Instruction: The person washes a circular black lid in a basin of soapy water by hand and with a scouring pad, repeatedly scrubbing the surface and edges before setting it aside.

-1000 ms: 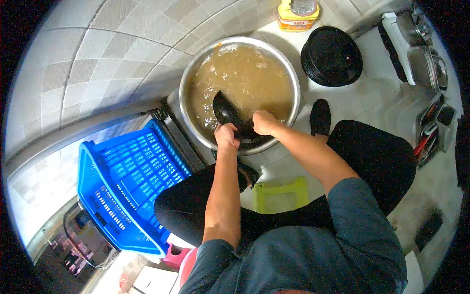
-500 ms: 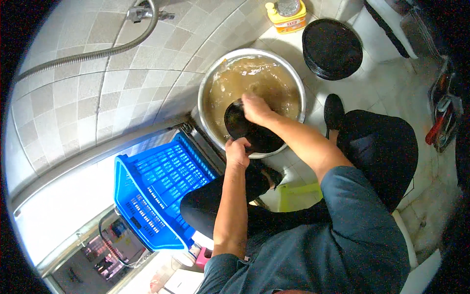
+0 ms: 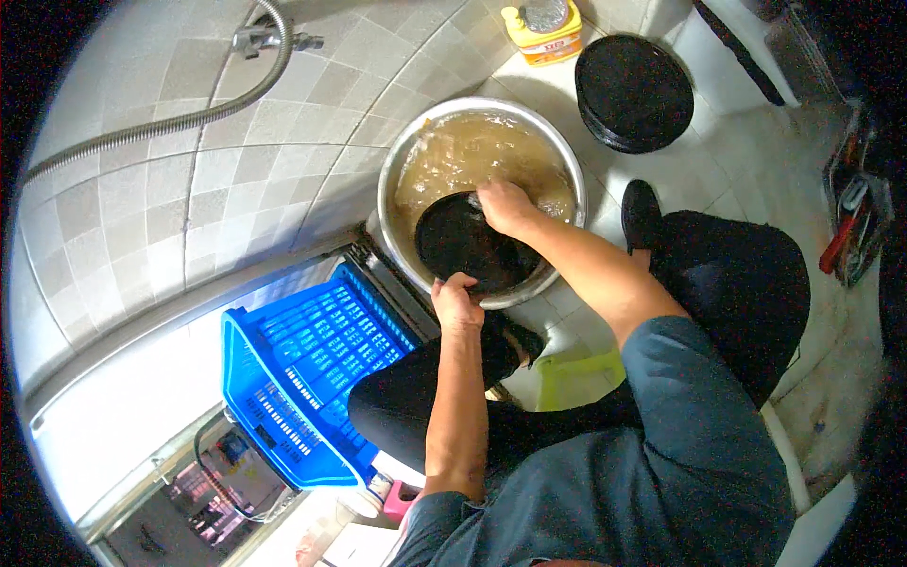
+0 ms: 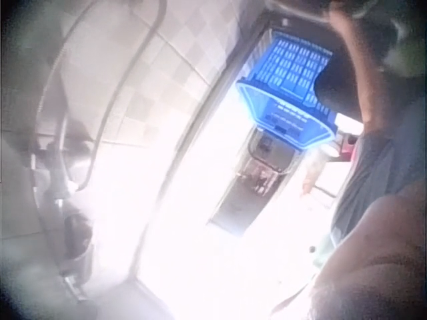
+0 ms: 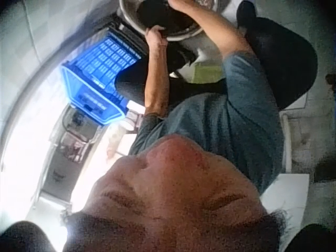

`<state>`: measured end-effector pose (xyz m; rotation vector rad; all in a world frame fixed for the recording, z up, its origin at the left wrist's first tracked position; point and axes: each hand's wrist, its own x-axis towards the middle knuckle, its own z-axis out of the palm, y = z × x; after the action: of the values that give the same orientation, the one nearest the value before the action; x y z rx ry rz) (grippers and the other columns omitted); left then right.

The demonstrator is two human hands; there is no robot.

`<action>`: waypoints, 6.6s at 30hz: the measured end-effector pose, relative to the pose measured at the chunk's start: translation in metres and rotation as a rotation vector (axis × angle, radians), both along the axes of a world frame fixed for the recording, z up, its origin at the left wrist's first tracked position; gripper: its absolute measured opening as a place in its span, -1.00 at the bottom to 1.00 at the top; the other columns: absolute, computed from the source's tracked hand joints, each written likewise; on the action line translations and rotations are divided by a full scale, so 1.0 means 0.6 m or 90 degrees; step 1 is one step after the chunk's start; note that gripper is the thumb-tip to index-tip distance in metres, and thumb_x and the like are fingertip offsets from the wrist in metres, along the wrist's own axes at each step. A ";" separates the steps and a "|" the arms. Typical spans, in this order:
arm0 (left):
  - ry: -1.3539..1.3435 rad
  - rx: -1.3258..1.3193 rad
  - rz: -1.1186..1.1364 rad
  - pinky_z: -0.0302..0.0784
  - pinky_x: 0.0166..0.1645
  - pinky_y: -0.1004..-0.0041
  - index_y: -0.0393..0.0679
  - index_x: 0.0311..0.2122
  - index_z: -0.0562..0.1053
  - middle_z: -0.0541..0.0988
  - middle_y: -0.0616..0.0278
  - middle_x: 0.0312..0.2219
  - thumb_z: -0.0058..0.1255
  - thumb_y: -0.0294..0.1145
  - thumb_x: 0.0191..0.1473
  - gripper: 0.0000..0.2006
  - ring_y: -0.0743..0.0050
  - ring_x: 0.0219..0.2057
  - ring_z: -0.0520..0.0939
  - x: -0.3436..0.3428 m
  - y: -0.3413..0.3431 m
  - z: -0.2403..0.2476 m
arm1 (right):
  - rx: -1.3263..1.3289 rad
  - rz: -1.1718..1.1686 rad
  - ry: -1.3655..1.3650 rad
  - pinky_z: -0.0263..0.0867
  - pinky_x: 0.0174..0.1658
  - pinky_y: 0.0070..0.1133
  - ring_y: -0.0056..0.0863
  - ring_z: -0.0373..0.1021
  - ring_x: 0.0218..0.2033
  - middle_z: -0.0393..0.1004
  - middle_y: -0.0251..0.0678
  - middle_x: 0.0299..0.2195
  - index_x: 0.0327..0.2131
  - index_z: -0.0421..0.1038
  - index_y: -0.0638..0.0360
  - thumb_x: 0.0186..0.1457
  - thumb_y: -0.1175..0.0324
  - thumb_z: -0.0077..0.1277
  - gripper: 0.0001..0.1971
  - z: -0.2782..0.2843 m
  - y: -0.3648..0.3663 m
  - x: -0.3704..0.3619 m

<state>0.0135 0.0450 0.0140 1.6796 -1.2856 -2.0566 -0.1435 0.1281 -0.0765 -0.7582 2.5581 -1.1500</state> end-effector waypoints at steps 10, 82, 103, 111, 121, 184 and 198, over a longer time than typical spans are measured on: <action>0.070 -0.053 0.002 0.53 -0.27 0.19 -0.18 -0.17 0.38 0.52 0.16 -0.33 -0.11 -0.77 -0.25 -0.57 0.12 -0.34 0.55 -0.003 -0.051 0.006 | -0.254 0.168 -0.134 0.34 -0.26 -0.17 0.06 0.42 -0.31 0.46 0.01 -0.43 -0.44 0.39 0.27 -0.03 0.43 0.07 -0.88 0.087 -0.072 0.077; 0.031 0.172 -0.259 0.55 -0.09 0.10 -0.21 -0.03 0.44 0.61 0.14 -0.21 0.11 -0.39 -0.22 -0.49 0.06 -0.21 0.60 -0.012 -0.092 0.028 | -0.286 0.286 -0.081 0.33 -0.19 -0.28 -0.02 0.43 -0.29 0.48 -0.05 -0.41 -0.28 0.37 0.27 -0.09 0.58 -0.02 -0.79 0.038 0.001 -0.085; 0.011 -0.046 0.041 0.42 -0.17 0.35 -0.27 -0.12 0.33 0.50 0.23 -0.36 -0.04 -0.71 -0.21 -0.58 0.27 -0.33 0.50 -0.024 -0.080 -0.017 | 0.166 0.113 -0.234 0.43 -0.27 -0.14 0.17 0.48 -0.44 0.52 0.20 -0.42 -0.36 0.46 0.51 0.04 0.42 -0.08 -0.75 -0.060 0.016 0.024; -0.004 -0.010 0.093 0.40 0.05 0.06 -0.28 0.25 0.10 0.35 -0.04 0.13 0.15 -0.46 0.03 -0.29 0.02 0.05 0.44 -0.023 -0.083 -0.043 | 0.193 -0.173 -0.073 0.39 -0.06 -0.21 0.03 0.42 -0.13 0.30 0.25 -0.06 -0.03 0.25 0.48 0.04 0.26 0.13 -0.47 -0.074 0.027 0.045; 0.074 -0.051 0.147 0.49 0.00 0.21 -0.30 0.16 0.25 0.51 0.03 -0.04 0.07 -0.29 0.19 -0.49 0.11 -0.08 0.54 -0.006 -0.101 -0.056 | -0.013 0.236 -0.220 0.37 -0.19 -0.22 -0.02 0.44 -0.23 0.48 -0.01 -0.30 -0.39 0.44 0.27 -0.02 0.34 0.07 -0.82 0.108 -0.066 0.121; 0.182 0.225 -0.171 0.43 -0.04 0.12 -0.23 -0.08 0.42 0.55 0.13 -0.21 -0.07 -0.53 -0.20 -0.56 0.13 -0.17 0.54 0.013 -0.086 -0.028 | -0.276 0.280 -0.137 0.35 -0.27 -0.25 -0.04 0.43 -0.35 0.45 -0.09 -0.44 -0.44 0.45 0.26 -0.10 0.46 0.06 -0.90 0.084 -0.064 0.060; -0.002 0.124 0.206 0.55 -0.28 0.10 -0.22 -0.40 0.33 0.47 0.09 -0.42 -0.07 -0.59 -0.15 -0.87 0.07 -0.41 0.55 -0.024 -0.061 -0.049 | 0.064 0.398 -0.404 0.36 -0.48 -0.37 -0.27 0.44 -0.61 0.49 -0.06 -0.59 -0.45 0.49 0.36 -0.15 0.47 0.05 -0.85 0.086 0.010 0.063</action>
<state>-0.0011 0.0081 -0.0157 1.8286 -0.7698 -2.0325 -0.1056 0.1340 -0.0248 -0.8957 1.6718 -0.8574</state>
